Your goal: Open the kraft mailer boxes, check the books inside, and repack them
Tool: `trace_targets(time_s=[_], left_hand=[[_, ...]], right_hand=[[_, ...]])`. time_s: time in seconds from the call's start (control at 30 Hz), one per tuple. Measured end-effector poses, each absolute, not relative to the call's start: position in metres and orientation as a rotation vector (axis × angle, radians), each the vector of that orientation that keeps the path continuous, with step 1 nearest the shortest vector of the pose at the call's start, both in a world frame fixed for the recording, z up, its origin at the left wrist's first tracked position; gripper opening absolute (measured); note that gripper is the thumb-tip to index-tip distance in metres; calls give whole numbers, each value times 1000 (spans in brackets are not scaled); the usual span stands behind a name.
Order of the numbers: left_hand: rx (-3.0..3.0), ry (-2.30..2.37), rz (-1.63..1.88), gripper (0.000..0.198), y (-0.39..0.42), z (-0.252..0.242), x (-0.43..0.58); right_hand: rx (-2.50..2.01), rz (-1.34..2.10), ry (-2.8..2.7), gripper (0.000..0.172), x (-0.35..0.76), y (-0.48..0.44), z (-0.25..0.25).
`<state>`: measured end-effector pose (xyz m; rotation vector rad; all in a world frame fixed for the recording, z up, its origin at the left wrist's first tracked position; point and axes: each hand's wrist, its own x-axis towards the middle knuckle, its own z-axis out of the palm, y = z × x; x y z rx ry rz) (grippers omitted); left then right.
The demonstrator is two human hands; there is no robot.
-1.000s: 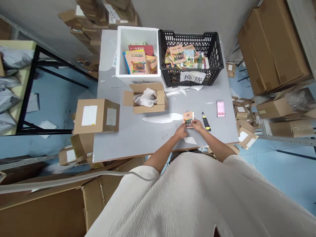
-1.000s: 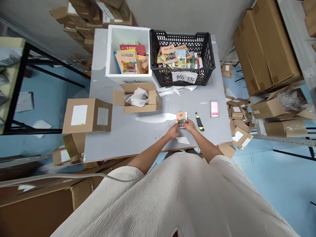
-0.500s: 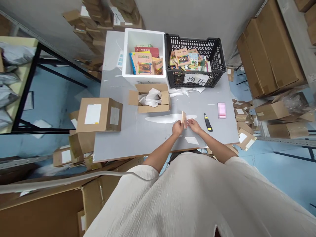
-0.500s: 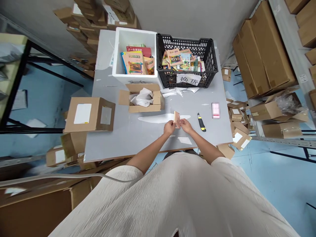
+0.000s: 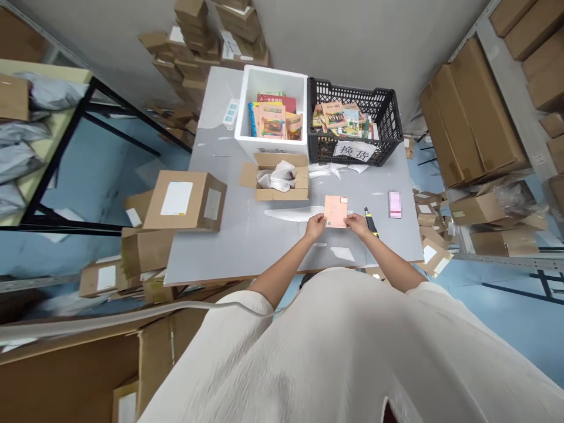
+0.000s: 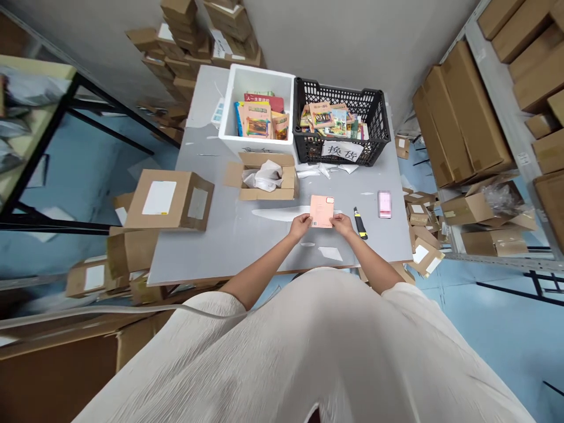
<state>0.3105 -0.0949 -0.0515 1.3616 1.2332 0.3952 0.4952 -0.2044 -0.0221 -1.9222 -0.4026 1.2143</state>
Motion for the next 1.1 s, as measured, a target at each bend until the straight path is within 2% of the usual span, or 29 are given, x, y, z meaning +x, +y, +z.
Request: trace_targets(time_s=[0.13, 0.2, 0.37, 0.57, 0.77, 0.93, 1.1], left_hand=[[1287, 1378, 395, 16, -87, -38, 321], [1225, 1291, 395, 15, -87, -30, 331], [1156, 1110, 490, 33, -94, -17, 349], [1150, 1196, 534, 27, -91, -13, 348], [1129, 1277, 551, 23, -81, -5, 342], [1021, 1287, 576, 23, -79, 4, 342], [1028, 1289, 621, 21, -79, 13, 343]], right_hand=[[-1911, 1077, -525, 23, 497, -197, -6], [-1947, 984, -639, 21, 492, -192, 2], [-2118, 733, -1125, 24, 474, -189, 15], [-2071, 719, -1419, 27, 473, -193, 13], [-2047, 709, -1068, 44, 500, -194, 0], [-1895, 1152, -696, 32, 518, -194, -6], [-1697, 1205, -510, 38, 521, -185, -5]])
